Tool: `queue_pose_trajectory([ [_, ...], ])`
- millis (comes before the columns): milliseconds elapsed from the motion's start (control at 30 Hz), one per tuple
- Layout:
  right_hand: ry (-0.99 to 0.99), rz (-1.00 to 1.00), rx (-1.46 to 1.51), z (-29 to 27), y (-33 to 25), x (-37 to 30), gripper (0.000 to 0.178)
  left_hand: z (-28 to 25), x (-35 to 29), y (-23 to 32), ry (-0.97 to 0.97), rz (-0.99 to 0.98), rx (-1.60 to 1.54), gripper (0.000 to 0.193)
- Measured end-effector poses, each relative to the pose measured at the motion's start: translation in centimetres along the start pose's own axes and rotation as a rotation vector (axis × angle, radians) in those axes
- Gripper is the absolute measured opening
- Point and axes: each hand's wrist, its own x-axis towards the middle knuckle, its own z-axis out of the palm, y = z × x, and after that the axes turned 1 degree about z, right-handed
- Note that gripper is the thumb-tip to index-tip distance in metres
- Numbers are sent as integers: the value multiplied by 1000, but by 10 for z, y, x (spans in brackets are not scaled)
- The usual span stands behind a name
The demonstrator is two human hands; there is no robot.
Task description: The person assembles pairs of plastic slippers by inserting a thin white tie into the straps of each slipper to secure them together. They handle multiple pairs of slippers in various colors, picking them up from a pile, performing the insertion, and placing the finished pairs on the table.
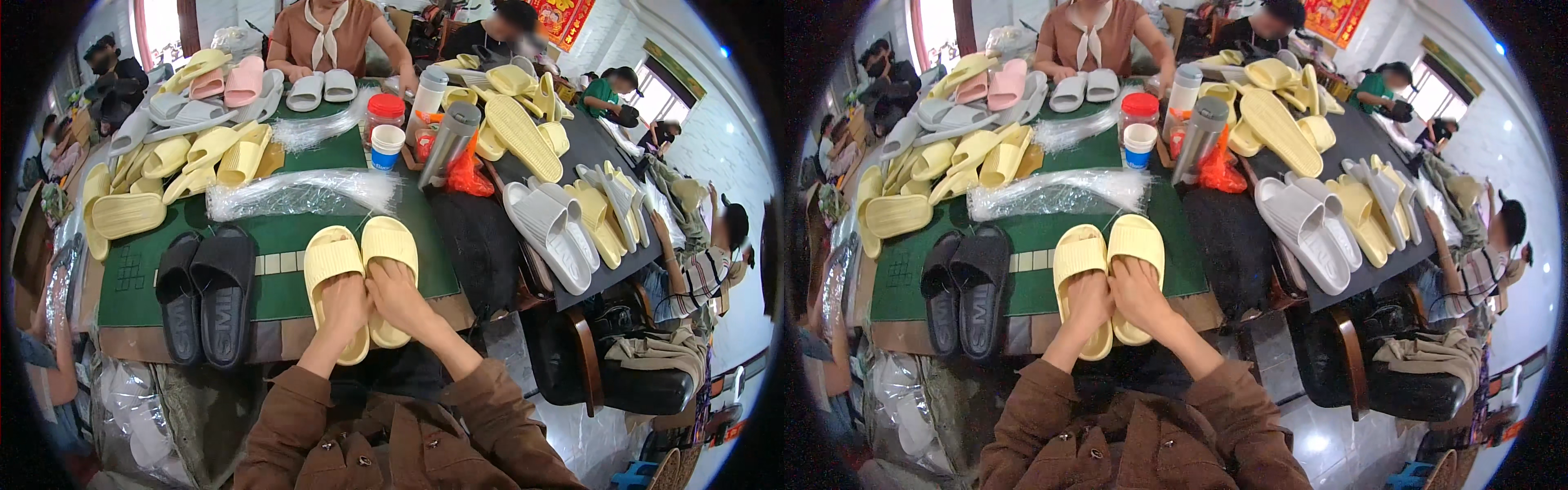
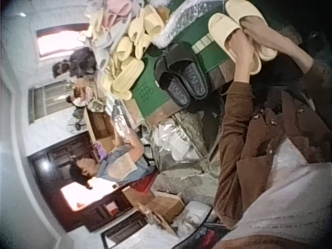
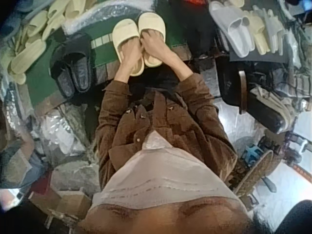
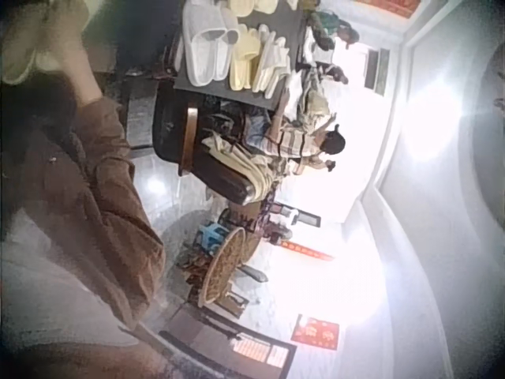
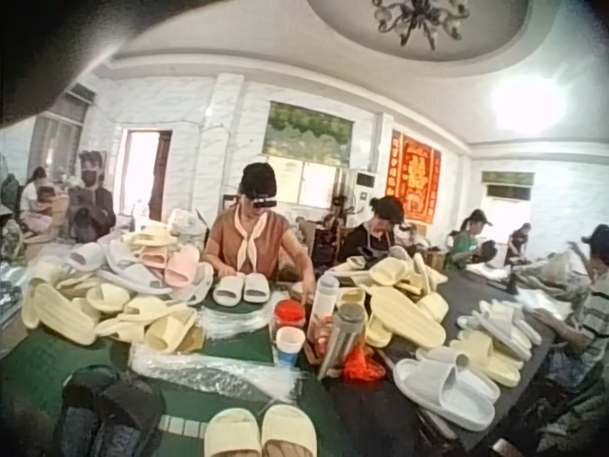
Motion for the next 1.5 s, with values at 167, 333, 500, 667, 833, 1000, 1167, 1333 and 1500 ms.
queue_pose_trajectory([
  [167,-132,263,207,-48,-30,26,17,-6,2,8,-55,-56,22,39],
  [333,-31,141,281,-1,31,80,18,-7,4,15,33,-42,32,48],
  [500,-306,340,128,21,31,108,23,-11,3,15,-10,-93,-15,47],
  [667,-219,269,137,26,40,108,23,-12,3,12,-56,-85,-58,55],
  [833,2,245,23,31,66,100,20,-18,6,15,-76,-75,-106,57],
  [1000,-106,366,46,34,60,97,18,-24,-6,10,-24,-28,-52,55],
  [1167,3,330,217,30,61,93,18,-57,-31,36,271,172,-3,32],
  [1333,225,133,180,15,51,91,16,-82,7,29,313,151,-228,18],
  [1500,62,365,599,16,35,94,15,-46,75,-25,377,125,-281,19],
])
